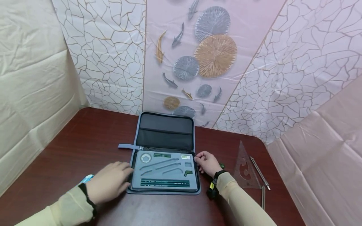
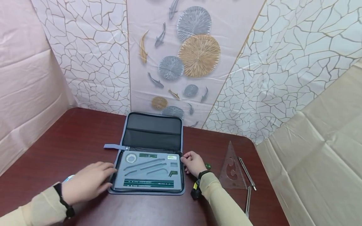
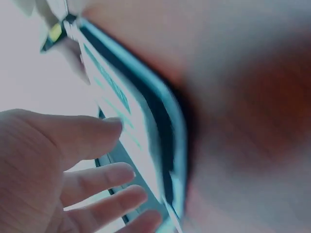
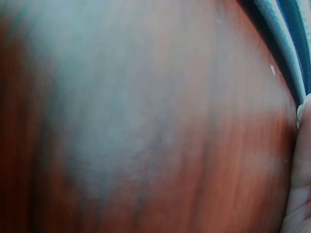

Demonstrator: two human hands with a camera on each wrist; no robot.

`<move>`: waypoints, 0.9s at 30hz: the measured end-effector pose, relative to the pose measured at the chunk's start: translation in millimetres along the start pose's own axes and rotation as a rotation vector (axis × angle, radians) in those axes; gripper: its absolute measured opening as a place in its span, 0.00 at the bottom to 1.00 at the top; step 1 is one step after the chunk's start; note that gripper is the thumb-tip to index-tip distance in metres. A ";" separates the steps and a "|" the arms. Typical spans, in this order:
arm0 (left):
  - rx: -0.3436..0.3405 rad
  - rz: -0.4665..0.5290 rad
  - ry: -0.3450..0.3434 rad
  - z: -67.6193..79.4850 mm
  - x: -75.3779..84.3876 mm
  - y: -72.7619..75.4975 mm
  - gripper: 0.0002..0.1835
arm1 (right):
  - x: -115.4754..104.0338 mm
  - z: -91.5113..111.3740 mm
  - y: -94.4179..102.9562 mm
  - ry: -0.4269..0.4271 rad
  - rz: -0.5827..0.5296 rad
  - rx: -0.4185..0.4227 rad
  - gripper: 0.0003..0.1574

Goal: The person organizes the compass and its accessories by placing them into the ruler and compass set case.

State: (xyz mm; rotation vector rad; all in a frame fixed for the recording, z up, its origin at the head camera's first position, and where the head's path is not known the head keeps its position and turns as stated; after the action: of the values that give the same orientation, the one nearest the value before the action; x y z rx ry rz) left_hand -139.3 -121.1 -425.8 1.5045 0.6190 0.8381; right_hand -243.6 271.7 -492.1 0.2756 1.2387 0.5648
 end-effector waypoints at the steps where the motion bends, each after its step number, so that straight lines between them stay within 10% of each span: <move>1: 0.017 -0.011 0.018 4.2 -8.2 0.1 0.23 | -0.2 0.3 -0.6 0.001 0.000 0.000 0.13; 11: -0.034 0.018 0.216 39.1 -66.5 -3.0 0.27 | -0.9 2.1 0.2 0.013 0.000 -0.002 0.14; 27: -0.156 0.061 0.294 56.1 -82.6 -9.1 0.31 | 0.1 0.7 -0.3 0.005 0.004 0.008 0.13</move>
State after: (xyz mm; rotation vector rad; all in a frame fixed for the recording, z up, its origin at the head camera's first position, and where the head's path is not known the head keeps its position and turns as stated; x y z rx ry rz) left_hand -142.6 -219.1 -446.4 1.2739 0.7077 1.1418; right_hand -242.8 271.5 -492.1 0.2833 1.2459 0.5647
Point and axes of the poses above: each hand's wrist, its own z-axis away from the middle knuckle, its own y-axis out of the back of the hand, x = y × z, the point moved 1 cm from there along -z, towards the middle knuckle, and after that the axes turned 7 degrees about -x, right-handed, at the moved point
